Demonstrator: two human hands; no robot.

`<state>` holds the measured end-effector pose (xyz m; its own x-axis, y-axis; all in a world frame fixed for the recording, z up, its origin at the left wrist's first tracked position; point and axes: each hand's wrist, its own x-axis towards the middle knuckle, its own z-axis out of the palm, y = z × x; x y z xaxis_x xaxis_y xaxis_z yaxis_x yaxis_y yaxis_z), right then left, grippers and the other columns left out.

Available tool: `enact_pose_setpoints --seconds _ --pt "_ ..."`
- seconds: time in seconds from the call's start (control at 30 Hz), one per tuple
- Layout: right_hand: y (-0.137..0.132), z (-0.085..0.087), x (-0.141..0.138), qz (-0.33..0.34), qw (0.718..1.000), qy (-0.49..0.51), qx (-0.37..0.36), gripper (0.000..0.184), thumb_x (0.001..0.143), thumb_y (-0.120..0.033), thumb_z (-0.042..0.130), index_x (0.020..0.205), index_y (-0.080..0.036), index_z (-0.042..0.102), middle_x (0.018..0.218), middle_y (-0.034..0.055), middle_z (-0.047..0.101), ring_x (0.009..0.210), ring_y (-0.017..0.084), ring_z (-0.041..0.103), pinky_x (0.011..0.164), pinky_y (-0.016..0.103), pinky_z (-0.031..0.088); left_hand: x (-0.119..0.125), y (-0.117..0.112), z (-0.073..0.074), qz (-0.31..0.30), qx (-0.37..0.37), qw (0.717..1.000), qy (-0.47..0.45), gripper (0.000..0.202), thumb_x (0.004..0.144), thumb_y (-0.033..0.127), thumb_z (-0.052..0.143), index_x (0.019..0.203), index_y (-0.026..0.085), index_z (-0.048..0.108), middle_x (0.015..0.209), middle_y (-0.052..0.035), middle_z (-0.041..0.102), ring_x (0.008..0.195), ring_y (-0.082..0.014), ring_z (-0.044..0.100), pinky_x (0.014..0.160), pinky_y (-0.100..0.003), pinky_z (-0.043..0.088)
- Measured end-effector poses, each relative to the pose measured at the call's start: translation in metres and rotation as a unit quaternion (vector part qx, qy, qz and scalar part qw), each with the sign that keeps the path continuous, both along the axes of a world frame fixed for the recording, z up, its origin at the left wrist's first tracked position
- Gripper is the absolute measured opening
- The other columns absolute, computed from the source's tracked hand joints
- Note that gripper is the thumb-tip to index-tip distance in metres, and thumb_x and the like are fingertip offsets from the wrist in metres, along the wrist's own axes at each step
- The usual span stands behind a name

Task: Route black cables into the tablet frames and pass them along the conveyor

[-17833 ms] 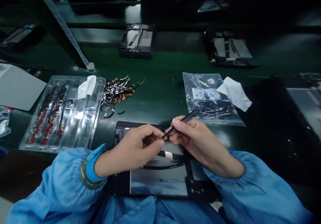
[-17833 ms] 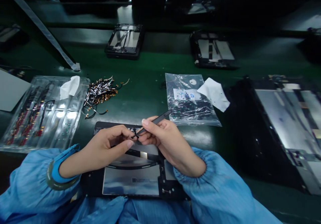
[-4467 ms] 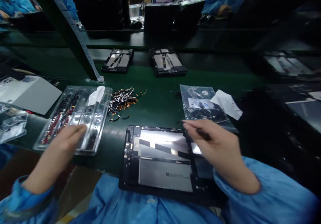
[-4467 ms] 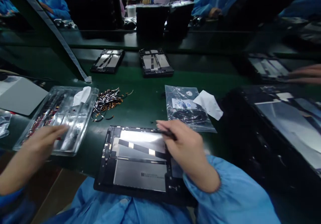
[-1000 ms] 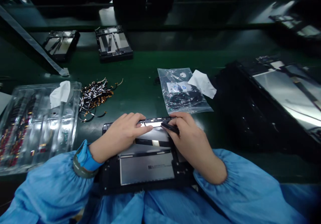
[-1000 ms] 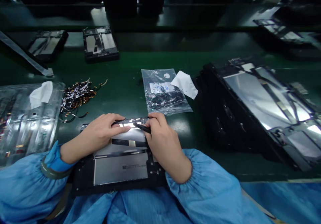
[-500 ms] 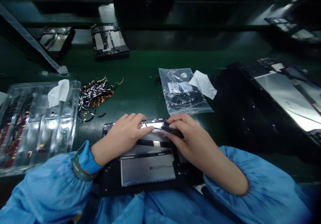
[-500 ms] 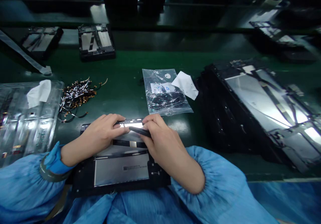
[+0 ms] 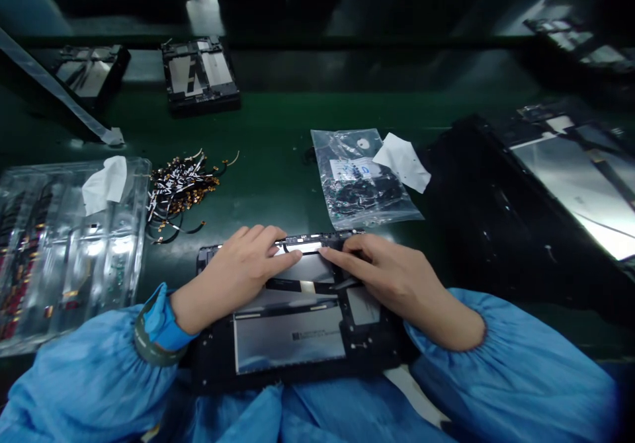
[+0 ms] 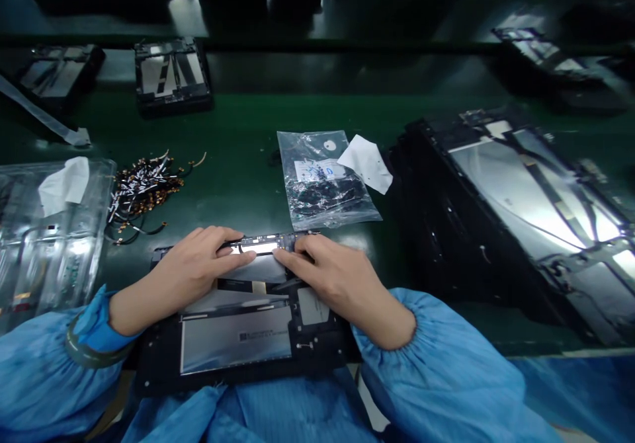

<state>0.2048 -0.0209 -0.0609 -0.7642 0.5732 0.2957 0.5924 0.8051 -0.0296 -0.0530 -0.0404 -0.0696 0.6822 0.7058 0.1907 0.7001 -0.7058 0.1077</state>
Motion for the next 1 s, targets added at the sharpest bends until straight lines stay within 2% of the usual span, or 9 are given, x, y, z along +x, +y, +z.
enact_pose_setpoints --seconds 0.4,0.63,0.73,0.8,0.87,0.9,0.97,1.0 --pt "0.0 0.001 -0.001 0.006 1.0 -0.014 0.015 0.042 0.09 -0.003 0.031 0.11 -0.019 0.064 0.082 0.0055 0.061 0.068 0.014 0.056 0.047 0.023 0.029 -0.002 0.0 -0.002 -0.008 0.002 1.0 -0.002 0.033 0.092 0.009 0.04 0.118 0.025 0.053 0.112 -0.0098 0.053 0.089 -0.0221 0.053 0.07 -0.033 0.041" --pt "0.0 0.002 -0.004 0.009 0.999 -0.027 0.031 0.039 0.094 -0.006 0.03 0.109 -0.019 0.064 0.081 0.0049 0.062 0.065 0.014 0.054 0.046 0.024 0.029 -0.002 0.0 0.0 -0.004 -0.001 1.0 -0.007 0.033 0.093 0.01 0.038 0.117 0.025 0.054 0.11 -0.0101 0.055 0.088 -0.0215 0.054 0.069 -0.032 0.041" --pt "-0.001 0.005 -0.005 0.022 0.997 -0.058 0.049 0.035 0.094 -0.008 0.034 0.112 -0.017 0.063 0.081 0.0054 0.063 0.066 0.016 0.055 0.047 0.026 0.033 -0.002 0.0 0.0 0.0 -0.007 1.0 -0.007 0.033 0.094 0.011 0.037 0.116 0.026 0.055 0.11 -0.0086 0.055 0.089 -0.0207 0.054 0.071 -0.032 0.042" --pt "-0.003 0.006 -0.002 0.027 0.995 -0.076 0.059 0.034 0.092 -0.008 0.037 0.116 -0.016 0.061 0.093 0.0078 0.066 0.071 0.018 0.057 0.05 0.027 0.038 -0.003 0.0 -0.002 0.007 -0.031 0.999 -0.011 0.036 0.093 0.01 0.037 0.12 0.027 0.053 0.113 -0.0076 0.055 0.092 -0.0201 0.054 0.074 -0.032 0.044" --pt "-0.007 0.004 0.005 0.003 0.997 -0.054 0.059 0.037 0.09 -0.006 0.039 0.118 -0.017 0.06 0.11 0.0103 0.064 0.076 0.018 0.059 0.055 0.028 0.044 -0.001 0.0 -0.004 0.052 -0.054 0.997 -0.03 0.036 0.094 0.014 0.039 0.128 0.023 0.047 0.113 -0.0085 0.056 0.093 -0.0199 0.055 0.076 -0.032 0.045" --pt "-0.009 0.002 0.01 -0.03 0.998 -0.022 0.056 0.037 0.089 -0.006 0.04 0.118 -0.018 0.06 0.115 0.0109 0.062 0.077 0.017 0.06 0.058 0.027 0.047 0.0 0.0 -0.005 0.081 -0.062 0.994 -0.042 0.035 0.095 0.019 0.041 0.13 0.019 0.046 0.11 -0.0095 0.057 0.092 -0.0202 0.056 0.076 -0.033 0.046" --pt "-0.016 -0.003 0.021 -0.132 0.988 0.074 0.031 0.031 0.091 -0.011 0.044 0.114 -0.019 0.061 0.113 0.011 0.063 0.08 0.016 0.063 0.066 0.027 0.05 0.002 0.001 -0.005 0.126 -0.078 0.987 -0.056 0.032 0.096 0.03 0.042 0.118 0.011 0.054 0.099 -0.0101 0.06 0.087 -0.0214 0.056 0.076 -0.034 0.047" --pt "-0.021 -0.005 0.026 -0.191 0.974 0.121 -0.002 0.026 0.092 -0.018 0.046 0.111 -0.018 0.063 0.108 0.0104 0.065 0.081 0.017 0.064 0.069 0.027 0.051 0.003 0.003 -0.004 0.141 -0.089 0.984 -0.059 0.031 0.096 0.034 0.042 0.108 0.01 0.059 0.093 -0.0095 0.061 0.085 -0.0217 0.056 0.076 -0.034 0.046"
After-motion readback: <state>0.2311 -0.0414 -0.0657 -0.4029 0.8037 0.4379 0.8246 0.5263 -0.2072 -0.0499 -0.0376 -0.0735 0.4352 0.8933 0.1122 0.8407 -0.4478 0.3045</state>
